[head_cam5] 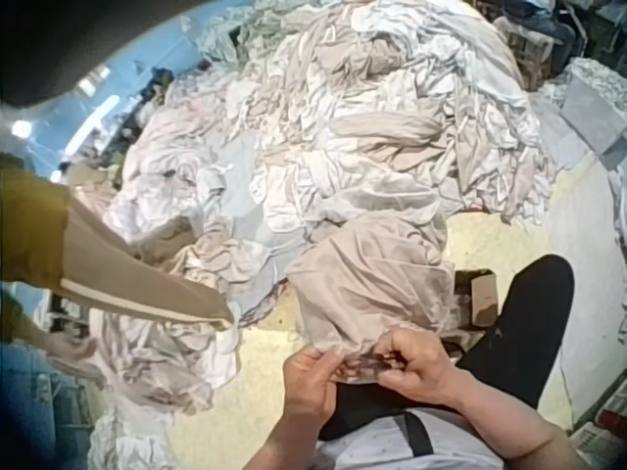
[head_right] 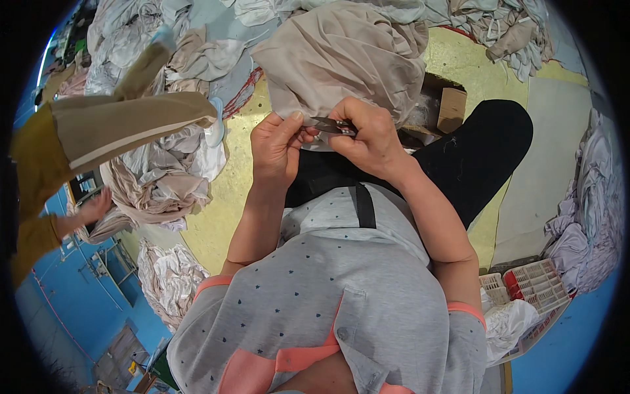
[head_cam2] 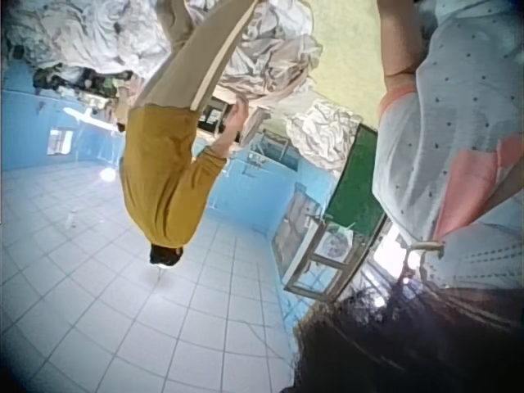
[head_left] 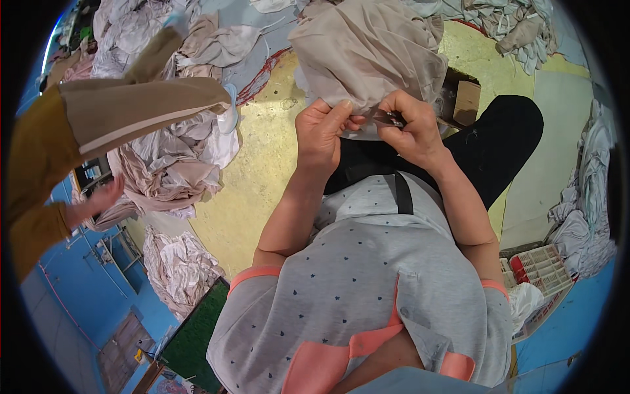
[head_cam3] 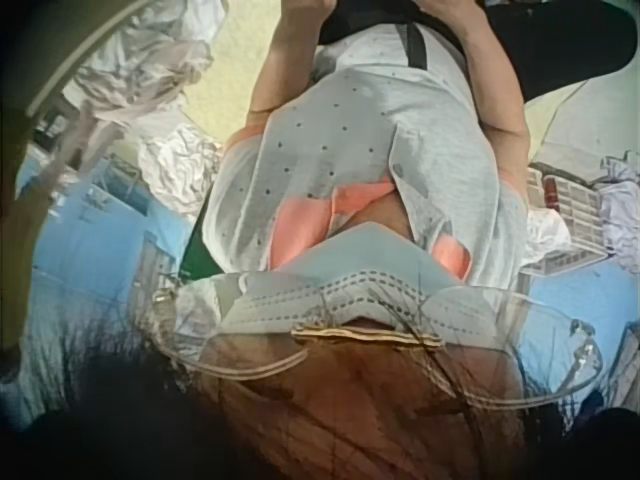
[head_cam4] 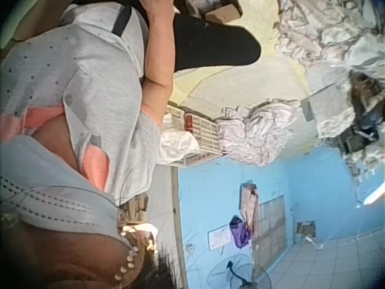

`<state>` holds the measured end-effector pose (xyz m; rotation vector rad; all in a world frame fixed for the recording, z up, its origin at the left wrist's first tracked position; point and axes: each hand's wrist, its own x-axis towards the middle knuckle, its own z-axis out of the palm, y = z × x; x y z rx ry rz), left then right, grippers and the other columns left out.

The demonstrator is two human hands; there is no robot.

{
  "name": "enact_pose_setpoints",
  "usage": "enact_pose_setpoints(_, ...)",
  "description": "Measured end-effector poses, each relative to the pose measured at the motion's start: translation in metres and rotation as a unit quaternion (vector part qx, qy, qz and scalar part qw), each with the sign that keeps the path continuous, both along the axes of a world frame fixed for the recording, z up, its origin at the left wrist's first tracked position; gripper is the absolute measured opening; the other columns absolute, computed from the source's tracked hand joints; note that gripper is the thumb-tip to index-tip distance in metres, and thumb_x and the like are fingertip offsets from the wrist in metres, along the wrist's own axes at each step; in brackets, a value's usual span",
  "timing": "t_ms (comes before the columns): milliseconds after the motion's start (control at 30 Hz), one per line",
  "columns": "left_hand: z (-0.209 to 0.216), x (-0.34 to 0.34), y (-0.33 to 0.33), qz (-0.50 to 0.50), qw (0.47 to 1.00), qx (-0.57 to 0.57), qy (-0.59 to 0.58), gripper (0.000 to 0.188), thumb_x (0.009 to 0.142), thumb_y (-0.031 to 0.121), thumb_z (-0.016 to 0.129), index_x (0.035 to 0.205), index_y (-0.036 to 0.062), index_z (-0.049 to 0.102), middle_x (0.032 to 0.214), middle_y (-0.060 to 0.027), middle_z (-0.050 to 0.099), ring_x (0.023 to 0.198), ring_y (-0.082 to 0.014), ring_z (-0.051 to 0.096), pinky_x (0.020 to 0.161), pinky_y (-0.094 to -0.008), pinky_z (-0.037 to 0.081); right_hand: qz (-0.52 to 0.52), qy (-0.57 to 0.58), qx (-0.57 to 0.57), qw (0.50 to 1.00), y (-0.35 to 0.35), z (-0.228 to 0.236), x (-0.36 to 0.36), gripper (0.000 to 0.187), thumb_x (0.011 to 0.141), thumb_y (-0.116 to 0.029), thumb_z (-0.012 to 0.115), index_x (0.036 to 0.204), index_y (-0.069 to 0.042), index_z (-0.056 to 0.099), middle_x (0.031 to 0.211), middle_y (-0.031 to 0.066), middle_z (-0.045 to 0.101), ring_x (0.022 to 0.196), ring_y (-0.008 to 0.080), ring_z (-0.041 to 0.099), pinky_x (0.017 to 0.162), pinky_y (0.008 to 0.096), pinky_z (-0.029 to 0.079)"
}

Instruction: Inspecting and cleaning loose threads from fabric pieces using tweezers.

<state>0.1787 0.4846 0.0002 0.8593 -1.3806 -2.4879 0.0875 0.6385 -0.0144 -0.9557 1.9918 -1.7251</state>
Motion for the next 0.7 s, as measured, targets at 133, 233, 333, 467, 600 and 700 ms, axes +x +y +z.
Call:
enact_pose_setpoints(133,0.0,0.0,-0.001,-0.014,1.0,-0.005,0.009,0.01,0.09,0.007,0.062,0.091,-0.0025,0.064,0.08,-0.0112,0.068,0.069,-0.0134,0.064,0.062,-0.0227,0.047,-0.011,-0.065,0.004,0.998,0.007,0.002,0.001,0.016,0.073,-0.002,0.065,0.087,-0.001,0.056,0.07,0.0037,0.055,0.059,0.0108,0.049,0.055,0.0243,0.039)
enact_pose_setpoints(233,-0.003,0.003,-0.002,-0.007,1.0,0.005,0.019,0.011,0.09,0.008,0.061,0.092,-0.0027,0.063,0.08,-0.011,0.068,0.07,-0.0139,0.064,0.063,-0.0229,0.048,-0.014,-0.009,0.01,1.0,0.005,0.003,0.002,0.019,0.075,-0.003,0.065,0.093,-0.001,0.058,0.076,0.0054,0.058,0.06,0.0115,0.051,0.056,0.0244,0.041)
enact_pose_setpoints(333,0.002,0.0,-0.001,0.004,0.999,0.051,0.018,0.011,0.091,0.008,0.061,0.092,-0.0024,0.063,0.08,-0.0112,0.067,0.069,-0.0151,0.064,0.062,-0.0237,0.049,-0.045,0.066,-0.021,0.997,0.004,0.008,0.006,0.025,0.076,-0.003,0.067,0.1,-0.001,0.06,0.081,0.0069,0.059,0.061,0.0124,0.053,0.056,0.0248,0.043)
enact_pose_setpoints(467,0.003,0.001,-0.001,-0.004,0.998,0.065,0.01,0.01,0.091,0.009,0.061,0.09,-0.0017,0.062,0.08,-0.0115,0.067,0.068,-0.0162,0.065,0.06,-0.0244,0.05,-0.052,0.081,-0.012,0.995,0.006,0.002,0.009,0.027,0.078,-0.006,0.071,0.103,0.0,0.061,0.083,0.0085,0.059,0.062,0.0145,0.055,0.055,0.0253,0.044)
enact_pose_setpoints(600,0.003,0.002,0.001,-0.008,0.997,0.081,0.001,0.011,0.091,0.009,0.061,0.089,-0.0011,0.061,0.08,-0.0118,0.067,0.068,-0.0163,0.065,0.059,-0.0245,0.05,-0.059,0.089,-0.022,0.994,0.005,0.0,0.01,0.025,0.079,-0.006,0.071,0.101,0.0,0.062,0.079,0.0088,0.058,0.061,0.0155,0.055,0.054,0.0258,0.044)
enact_pose_setpoints(700,0.004,0.002,0.003,-0.013,0.996,0.088,-0.002,0.011,0.091,0.009,0.061,0.09,-0.0013,0.062,0.081,-0.0114,0.067,0.068,-0.0156,0.065,0.059,-0.0243,0.05,-0.058,0.094,-0.024,0.994,0.004,-0.002,0.01,0.025,0.079,-0.005,0.071,0.101,0.0,0.062,0.078,0.0086,0.058,0.061,0.0156,0.055,0.054,0.026,0.044)
